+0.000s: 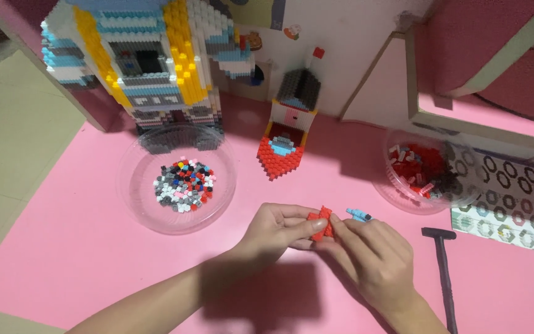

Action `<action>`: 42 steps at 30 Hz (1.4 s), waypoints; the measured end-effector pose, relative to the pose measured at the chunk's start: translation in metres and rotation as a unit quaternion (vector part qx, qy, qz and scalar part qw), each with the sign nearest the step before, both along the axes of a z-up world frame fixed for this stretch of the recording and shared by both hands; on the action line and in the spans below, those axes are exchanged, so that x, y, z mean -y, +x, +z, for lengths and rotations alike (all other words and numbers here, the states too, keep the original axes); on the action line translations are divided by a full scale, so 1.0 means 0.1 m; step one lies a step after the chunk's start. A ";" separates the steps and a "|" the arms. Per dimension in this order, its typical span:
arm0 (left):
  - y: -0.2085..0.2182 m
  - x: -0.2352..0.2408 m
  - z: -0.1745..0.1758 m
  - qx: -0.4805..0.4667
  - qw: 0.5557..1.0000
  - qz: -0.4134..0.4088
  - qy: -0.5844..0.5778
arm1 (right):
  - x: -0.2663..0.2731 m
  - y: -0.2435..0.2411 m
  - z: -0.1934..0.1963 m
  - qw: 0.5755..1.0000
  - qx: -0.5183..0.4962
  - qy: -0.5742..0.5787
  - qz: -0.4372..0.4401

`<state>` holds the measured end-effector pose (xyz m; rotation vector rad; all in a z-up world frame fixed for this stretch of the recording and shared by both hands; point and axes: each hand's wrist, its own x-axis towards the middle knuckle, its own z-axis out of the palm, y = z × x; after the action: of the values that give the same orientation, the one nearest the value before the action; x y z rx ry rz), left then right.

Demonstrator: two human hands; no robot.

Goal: The person assembles a small structure using red and blue plastic building blocks on a pink table. They pick individual pieces from a clear bowl and attach them to a growing red base, eventually adding a blue component to the top.

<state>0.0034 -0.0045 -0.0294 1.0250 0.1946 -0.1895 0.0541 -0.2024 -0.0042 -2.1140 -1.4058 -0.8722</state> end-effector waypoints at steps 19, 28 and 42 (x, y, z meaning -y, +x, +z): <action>-0.06 -0.05 0.21 0.043 0.998 -0.050 0.008 | -0.02 -0.04 -0.16 0.694 -0.659 0.289 0.026; 0.05 -0.07 0.23 -0.003 0.998 0.028 -0.062 | 0.53 0.75 0.44 0.927 -0.308 0.079 -0.201; 0.06 -0.16 0.34 -0.074 0.981 0.044 -0.176 | 0.23 1.51 0.81 0.754 -0.317 -0.427 -0.386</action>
<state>0.0098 0.0118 0.0046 0.6482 0.3294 -0.2120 0.2051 -0.2253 0.0773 -3.3044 -0.5145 0.4588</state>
